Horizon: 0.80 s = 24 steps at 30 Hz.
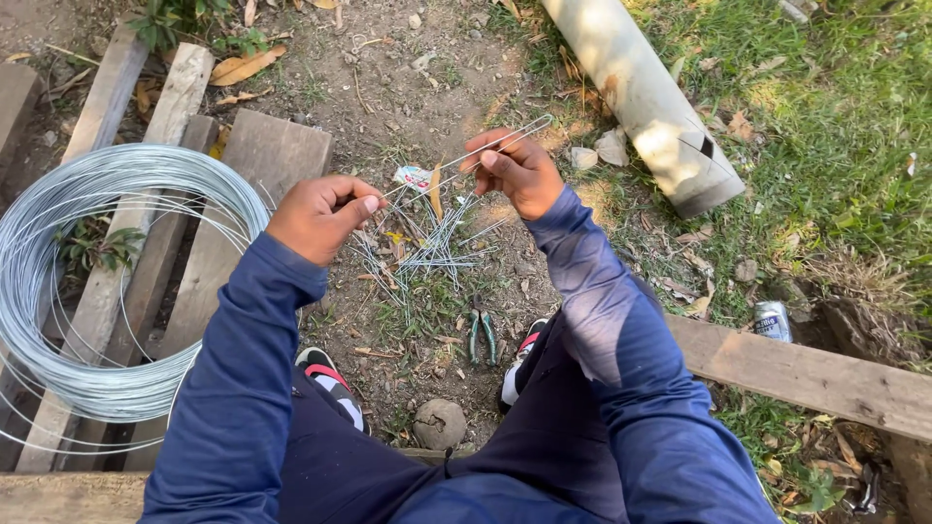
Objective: Straightening and separating thin metal wires from a pile on the ground
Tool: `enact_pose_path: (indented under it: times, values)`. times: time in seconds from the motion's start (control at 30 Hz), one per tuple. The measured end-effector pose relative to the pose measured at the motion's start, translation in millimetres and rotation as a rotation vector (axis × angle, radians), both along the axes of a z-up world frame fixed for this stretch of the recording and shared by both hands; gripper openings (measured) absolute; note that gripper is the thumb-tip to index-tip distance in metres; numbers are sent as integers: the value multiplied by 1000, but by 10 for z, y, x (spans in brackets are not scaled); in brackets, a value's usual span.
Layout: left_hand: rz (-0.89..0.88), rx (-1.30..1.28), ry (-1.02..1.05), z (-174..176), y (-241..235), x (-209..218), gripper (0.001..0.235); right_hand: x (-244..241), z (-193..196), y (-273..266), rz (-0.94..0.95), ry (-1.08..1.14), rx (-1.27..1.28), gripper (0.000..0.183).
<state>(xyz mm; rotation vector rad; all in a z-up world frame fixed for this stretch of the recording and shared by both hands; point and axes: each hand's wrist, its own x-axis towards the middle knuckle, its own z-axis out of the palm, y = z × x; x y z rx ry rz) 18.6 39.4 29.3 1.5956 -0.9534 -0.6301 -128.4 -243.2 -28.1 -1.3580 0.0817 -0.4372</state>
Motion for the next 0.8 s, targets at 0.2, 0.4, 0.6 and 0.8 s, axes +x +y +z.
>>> enact_pose_path:
  times: [0.2, 0.4, 0.6, 0.8]
  values:
    - [122, 265, -413, -18, 7, -9, 14, 45, -80, 9, -2, 11, 27, 31]
    - [55, 267, -442, 26, -8, -81, 20, 42, -56, 46, -18, 0, 57, 30]
    - [69, 285, -311, 45, -9, -68, 18, 48, -11, 46, -52, 42, 137, 30]
    - [98, 288, -304, 68, 31, 24, 17, 30, -106, -143, -167, -4, 149, 28]
